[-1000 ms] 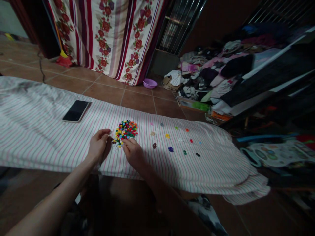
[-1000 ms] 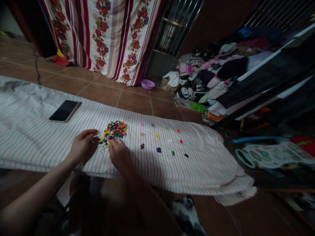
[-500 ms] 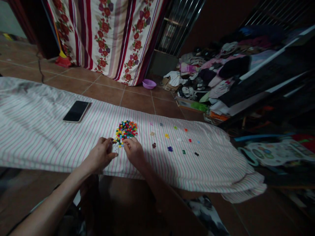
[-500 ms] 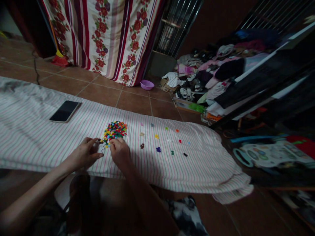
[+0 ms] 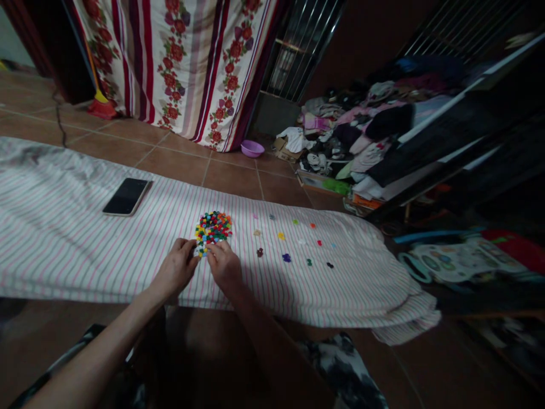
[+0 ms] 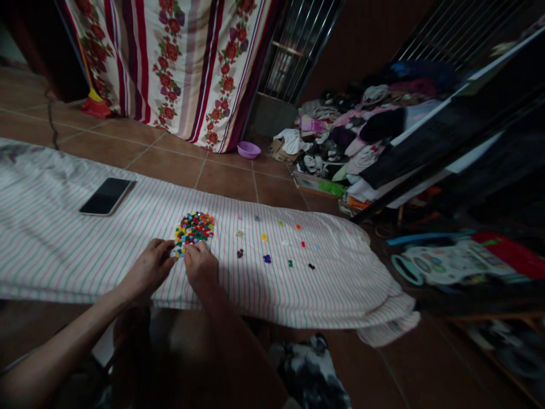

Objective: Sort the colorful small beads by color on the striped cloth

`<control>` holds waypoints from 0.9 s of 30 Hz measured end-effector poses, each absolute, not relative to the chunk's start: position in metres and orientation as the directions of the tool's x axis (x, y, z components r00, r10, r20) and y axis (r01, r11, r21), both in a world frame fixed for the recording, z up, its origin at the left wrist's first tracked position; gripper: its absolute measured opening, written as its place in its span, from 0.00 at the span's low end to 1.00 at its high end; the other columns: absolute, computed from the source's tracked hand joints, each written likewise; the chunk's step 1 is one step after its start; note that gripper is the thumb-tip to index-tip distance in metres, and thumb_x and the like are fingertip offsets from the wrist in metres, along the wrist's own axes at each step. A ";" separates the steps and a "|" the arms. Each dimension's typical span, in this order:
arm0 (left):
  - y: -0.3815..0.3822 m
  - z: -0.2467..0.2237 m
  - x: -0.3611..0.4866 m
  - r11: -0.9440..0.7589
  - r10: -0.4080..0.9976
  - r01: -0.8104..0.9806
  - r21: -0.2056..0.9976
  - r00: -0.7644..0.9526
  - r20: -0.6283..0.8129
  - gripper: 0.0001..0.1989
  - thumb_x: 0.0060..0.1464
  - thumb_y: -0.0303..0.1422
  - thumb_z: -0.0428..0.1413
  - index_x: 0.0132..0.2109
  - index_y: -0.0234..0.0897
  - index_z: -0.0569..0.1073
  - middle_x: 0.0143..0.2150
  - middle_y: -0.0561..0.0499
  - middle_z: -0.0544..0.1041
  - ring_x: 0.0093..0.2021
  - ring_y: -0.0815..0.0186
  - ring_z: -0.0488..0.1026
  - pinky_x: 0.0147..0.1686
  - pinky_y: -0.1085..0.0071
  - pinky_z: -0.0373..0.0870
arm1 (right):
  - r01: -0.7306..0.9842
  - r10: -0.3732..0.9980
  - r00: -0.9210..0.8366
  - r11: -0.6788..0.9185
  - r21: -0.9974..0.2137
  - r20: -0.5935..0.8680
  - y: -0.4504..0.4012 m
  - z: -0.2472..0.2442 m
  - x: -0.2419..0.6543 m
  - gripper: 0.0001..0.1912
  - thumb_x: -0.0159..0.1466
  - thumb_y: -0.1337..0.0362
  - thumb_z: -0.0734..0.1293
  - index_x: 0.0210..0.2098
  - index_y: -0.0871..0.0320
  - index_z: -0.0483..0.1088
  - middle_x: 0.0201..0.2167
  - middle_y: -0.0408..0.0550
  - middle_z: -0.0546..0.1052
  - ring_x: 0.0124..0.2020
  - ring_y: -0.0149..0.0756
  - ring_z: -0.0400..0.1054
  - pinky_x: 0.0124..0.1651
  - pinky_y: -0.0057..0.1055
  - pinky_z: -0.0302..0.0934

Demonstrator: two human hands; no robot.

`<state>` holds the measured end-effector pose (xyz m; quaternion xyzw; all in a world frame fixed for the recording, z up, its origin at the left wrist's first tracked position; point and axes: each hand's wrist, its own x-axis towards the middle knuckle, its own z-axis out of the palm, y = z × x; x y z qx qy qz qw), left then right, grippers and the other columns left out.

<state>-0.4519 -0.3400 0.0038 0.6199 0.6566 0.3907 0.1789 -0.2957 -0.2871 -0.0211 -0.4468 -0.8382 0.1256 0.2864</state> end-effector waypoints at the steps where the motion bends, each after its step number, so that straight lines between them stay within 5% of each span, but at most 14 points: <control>1: -0.340 0.004 -0.450 -0.082 0.950 0.665 0.743 -0.174 0.260 0.15 0.55 0.36 0.52 0.49 0.39 0.72 0.44 0.45 0.71 0.42 0.59 0.75 0.47 0.60 0.75 | 0.688 0.824 -0.435 0.564 -0.457 0.363 -0.288 -0.021 -0.296 0.13 0.67 0.66 0.63 0.48 0.53 0.76 0.40 0.50 0.75 0.39 0.36 0.71 0.40 0.29 0.66; 9: -0.343 0.001 -0.437 -0.169 0.899 0.701 0.693 -0.178 0.399 0.11 0.56 0.38 0.50 0.43 0.40 0.72 0.47 0.41 0.72 0.54 0.53 0.71 0.56 0.56 0.70 | 0.747 0.848 -0.454 0.530 -0.403 0.273 -0.297 -0.003 -0.300 0.10 0.69 0.65 0.63 0.47 0.52 0.74 0.41 0.47 0.74 0.41 0.35 0.71 0.41 0.28 0.66; 15: -0.345 -0.004 -0.444 -0.206 0.831 0.801 0.562 -0.160 0.532 0.04 0.55 0.34 0.50 0.33 0.42 0.69 0.42 0.41 0.73 0.51 0.52 0.69 0.53 0.52 0.70 | 0.737 0.836 -0.454 0.547 -0.398 0.307 -0.300 0.002 -0.300 0.07 0.69 0.64 0.63 0.44 0.53 0.72 0.41 0.46 0.74 0.42 0.35 0.71 0.42 0.28 0.65; 27: -0.334 -0.026 -0.447 -0.109 0.695 0.991 0.072 0.024 0.719 0.11 0.60 0.29 0.43 0.39 0.33 0.70 0.43 0.36 0.73 0.56 0.49 0.67 0.54 0.51 0.67 | 0.693 0.905 -0.334 0.425 -0.582 0.264 -0.295 -0.008 -0.304 0.06 0.64 0.66 0.65 0.42 0.54 0.68 0.36 0.44 0.77 0.39 0.36 0.72 0.41 0.27 0.62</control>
